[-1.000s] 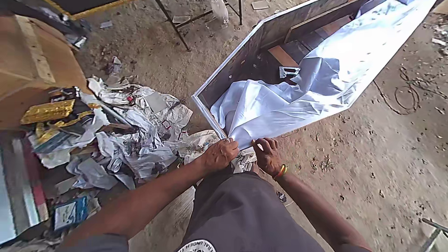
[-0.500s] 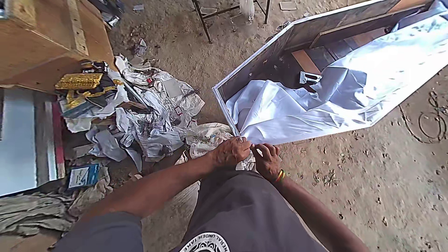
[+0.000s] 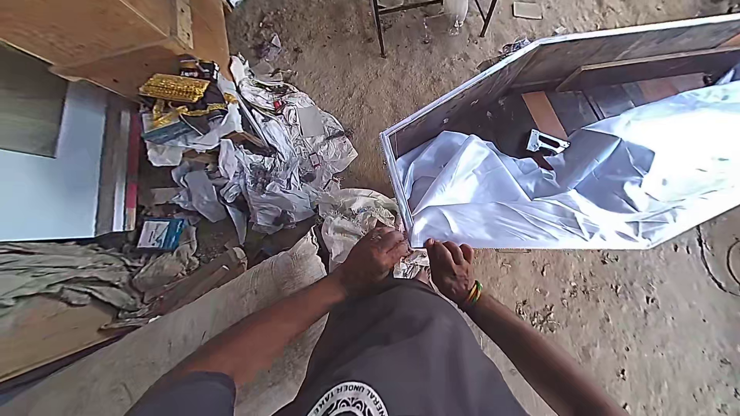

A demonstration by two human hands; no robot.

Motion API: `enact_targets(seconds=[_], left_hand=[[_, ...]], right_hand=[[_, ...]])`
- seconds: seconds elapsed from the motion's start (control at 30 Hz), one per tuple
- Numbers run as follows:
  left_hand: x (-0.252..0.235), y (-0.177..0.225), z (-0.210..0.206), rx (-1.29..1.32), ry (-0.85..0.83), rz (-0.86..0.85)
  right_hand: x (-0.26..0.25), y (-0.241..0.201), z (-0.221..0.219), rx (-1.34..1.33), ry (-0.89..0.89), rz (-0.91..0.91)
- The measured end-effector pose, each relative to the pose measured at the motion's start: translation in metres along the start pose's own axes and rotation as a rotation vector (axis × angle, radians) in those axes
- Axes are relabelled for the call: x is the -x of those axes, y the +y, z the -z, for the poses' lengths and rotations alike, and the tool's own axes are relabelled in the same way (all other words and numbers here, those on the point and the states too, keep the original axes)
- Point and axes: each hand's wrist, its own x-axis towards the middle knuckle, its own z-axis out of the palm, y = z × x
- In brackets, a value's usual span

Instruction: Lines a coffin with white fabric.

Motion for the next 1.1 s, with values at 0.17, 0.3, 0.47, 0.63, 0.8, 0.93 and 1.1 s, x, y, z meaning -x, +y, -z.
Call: enact_targets(seconds=[0.17,0.3,0.47,0.63,0.8,0.93,1.1], left_hand=[[0.037,0.028,0.003,0.281,0.149,0.706],[0.021,0.037,-0.002,1.087,0.137,1.259],[-0.02,0.041,-0.023,1.065,0.146,1.11],[-0.025,0.039,-0.034,0.837,0.069,1.16],[-0.025,0.038,-0.037,1.014,0.137,1.21],[-0.024,0.032,-0.039,1.02,0.15,1.171],[-0.025,0.025,-0.029,0.707,-0.024,1.09]], right_hand=[[0.001,0.006,0.0,0.022,-0.012,0.072],[-0.001,0.01,0.001,0.003,-0.037,0.109],[-0.005,0.012,0.003,0.0,-0.032,0.141],[-0.005,0.012,0.005,0.015,-0.067,0.142],[-0.009,0.017,0.006,-0.03,-0.08,0.167],[-0.012,0.024,0.007,-0.069,-0.12,0.213],[-0.021,0.024,0.005,-0.249,-0.17,0.239]])
